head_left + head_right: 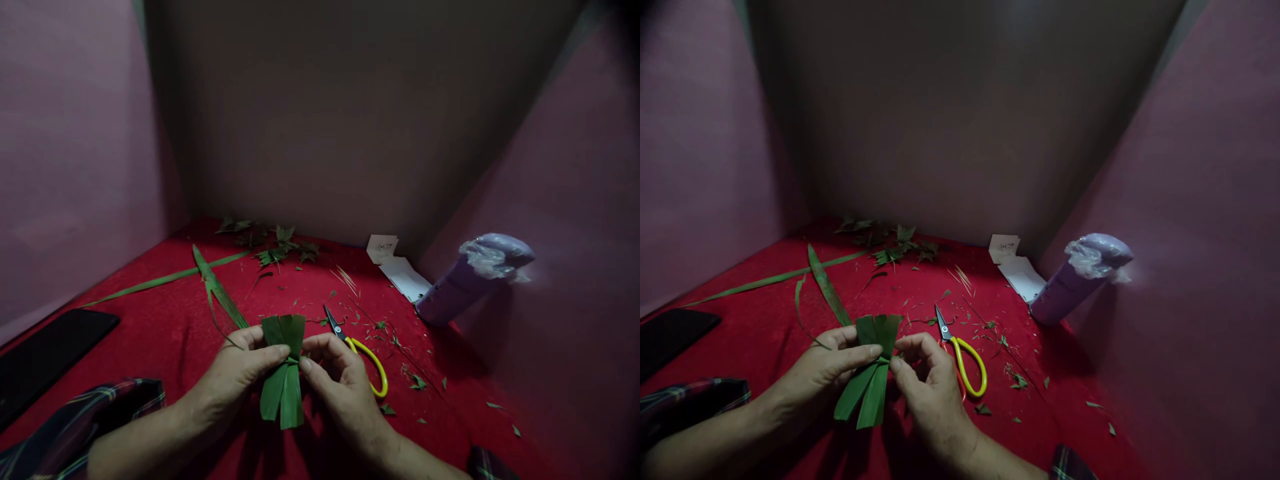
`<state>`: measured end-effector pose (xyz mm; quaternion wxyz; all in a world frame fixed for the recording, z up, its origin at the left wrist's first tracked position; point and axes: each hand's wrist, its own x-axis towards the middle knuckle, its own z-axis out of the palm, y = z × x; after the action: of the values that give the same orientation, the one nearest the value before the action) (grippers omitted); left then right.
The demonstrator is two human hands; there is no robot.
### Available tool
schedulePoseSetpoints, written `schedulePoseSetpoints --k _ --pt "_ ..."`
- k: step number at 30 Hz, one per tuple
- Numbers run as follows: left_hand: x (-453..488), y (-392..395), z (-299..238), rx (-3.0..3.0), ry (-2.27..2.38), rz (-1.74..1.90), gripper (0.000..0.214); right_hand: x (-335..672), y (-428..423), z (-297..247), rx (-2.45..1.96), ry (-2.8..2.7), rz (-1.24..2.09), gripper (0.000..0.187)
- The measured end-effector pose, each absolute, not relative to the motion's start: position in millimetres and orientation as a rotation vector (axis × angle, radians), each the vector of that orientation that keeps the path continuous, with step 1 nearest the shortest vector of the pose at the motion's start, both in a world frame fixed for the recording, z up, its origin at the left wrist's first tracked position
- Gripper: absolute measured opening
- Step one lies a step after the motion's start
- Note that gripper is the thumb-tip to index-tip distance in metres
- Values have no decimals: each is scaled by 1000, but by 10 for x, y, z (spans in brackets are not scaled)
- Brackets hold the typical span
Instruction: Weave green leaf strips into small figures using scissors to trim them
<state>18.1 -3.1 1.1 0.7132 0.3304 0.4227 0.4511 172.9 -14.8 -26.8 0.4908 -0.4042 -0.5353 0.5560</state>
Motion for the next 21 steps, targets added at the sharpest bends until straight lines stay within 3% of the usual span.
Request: schedulePoseSetpoints --k 5,14,21 --pt "174 -27 34 764 940 966 24 1704 -171 -214 -1036 -1377 1255 10" --pt "161 10 6 716 991 938 24 2514 138 322 -1532 -1783 539 15" --pt "170 -13 15 688 1008 963 26 2991 418 112 -1849 -1866 298 11"
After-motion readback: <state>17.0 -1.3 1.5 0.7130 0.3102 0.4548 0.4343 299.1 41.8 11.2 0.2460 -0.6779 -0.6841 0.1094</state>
